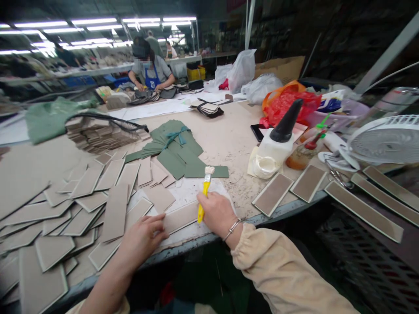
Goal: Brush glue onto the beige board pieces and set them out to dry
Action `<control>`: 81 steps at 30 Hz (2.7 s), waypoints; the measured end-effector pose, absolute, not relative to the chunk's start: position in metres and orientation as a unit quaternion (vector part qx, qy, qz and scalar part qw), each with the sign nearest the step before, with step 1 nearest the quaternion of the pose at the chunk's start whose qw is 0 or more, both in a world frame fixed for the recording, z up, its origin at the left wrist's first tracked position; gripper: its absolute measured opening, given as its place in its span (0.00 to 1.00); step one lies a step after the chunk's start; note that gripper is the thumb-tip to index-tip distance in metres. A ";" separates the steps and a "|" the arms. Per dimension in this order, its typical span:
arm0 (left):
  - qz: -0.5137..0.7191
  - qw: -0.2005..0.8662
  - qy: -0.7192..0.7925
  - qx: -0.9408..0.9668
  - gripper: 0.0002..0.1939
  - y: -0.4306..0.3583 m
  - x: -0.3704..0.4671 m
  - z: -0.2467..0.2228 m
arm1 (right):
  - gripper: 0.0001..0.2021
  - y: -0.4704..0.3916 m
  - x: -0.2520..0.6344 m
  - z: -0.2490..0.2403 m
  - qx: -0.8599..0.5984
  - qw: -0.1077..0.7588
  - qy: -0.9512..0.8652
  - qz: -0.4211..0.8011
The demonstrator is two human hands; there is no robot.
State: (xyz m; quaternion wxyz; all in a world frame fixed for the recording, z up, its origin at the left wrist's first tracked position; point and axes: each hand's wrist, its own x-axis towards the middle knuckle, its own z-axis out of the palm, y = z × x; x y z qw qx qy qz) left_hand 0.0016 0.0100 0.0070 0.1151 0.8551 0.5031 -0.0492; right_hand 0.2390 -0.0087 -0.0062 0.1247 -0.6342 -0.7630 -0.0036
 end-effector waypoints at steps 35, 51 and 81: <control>-0.001 0.141 0.517 0.845 0.05 0.013 -0.008 0.000 | 0.16 -0.037 0.242 -0.051 -0.617 0.202 -0.759 0.049; -0.040 0.068 0.419 0.904 0.40 -0.022 0.039 -0.024 | 0.16 -0.035 0.240 -0.046 -0.620 0.139 -0.772 0.019; 0.061 0.213 0.595 0.773 0.14 0.021 0.029 -0.008 | 0.06 -0.005 0.263 -0.024 -0.582 0.329 -0.740 0.073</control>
